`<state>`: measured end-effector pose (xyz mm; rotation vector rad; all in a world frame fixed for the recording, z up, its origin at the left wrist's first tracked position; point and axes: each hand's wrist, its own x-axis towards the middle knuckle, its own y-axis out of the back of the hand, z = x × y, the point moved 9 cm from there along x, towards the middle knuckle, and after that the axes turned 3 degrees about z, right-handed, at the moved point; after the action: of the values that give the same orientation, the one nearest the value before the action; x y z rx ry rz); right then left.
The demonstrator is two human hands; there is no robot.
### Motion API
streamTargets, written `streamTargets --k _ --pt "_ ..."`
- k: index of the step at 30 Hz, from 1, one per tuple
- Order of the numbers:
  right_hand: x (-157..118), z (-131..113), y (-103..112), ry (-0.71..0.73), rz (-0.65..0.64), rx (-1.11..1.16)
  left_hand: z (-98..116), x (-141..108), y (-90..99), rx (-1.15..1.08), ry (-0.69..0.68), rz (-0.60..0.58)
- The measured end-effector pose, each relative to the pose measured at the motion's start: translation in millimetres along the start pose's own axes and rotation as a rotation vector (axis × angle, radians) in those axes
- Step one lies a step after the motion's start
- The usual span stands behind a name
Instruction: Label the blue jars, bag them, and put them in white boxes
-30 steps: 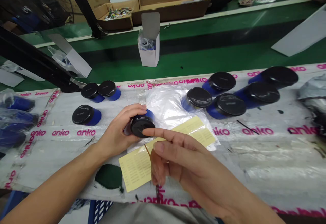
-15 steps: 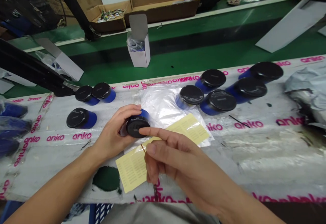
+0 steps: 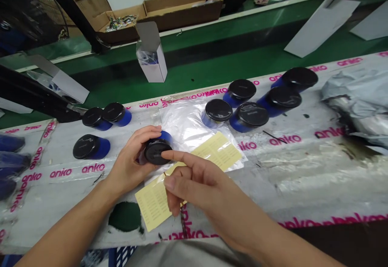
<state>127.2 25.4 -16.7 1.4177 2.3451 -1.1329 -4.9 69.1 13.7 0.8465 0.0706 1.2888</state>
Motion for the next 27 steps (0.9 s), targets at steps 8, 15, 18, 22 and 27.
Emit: streamTargets --k 8,15,18,22,27 --pt "-18 -6 9 0.05 0.194 -0.309 -5 -2 -0.8 -0.011 0.047 0.001" --pt "4 -69 -15 0.753 0.378 -1.224 -6 -4 -0.5 -0.027 0.049 0.003" --pt "25 -68 -27 0.746 0.3 -1.371 -13 -5 1.4 -0.021 0.083 0.03" --pt "32 -79 -22 0.716 0.257 -1.243 -22 -6 -1.7 -0.05 0.157 0.029" --pt "13 -101 1 0.732 0.229 -1.077 -39 -5 12.6 -0.073 0.358 0.116"
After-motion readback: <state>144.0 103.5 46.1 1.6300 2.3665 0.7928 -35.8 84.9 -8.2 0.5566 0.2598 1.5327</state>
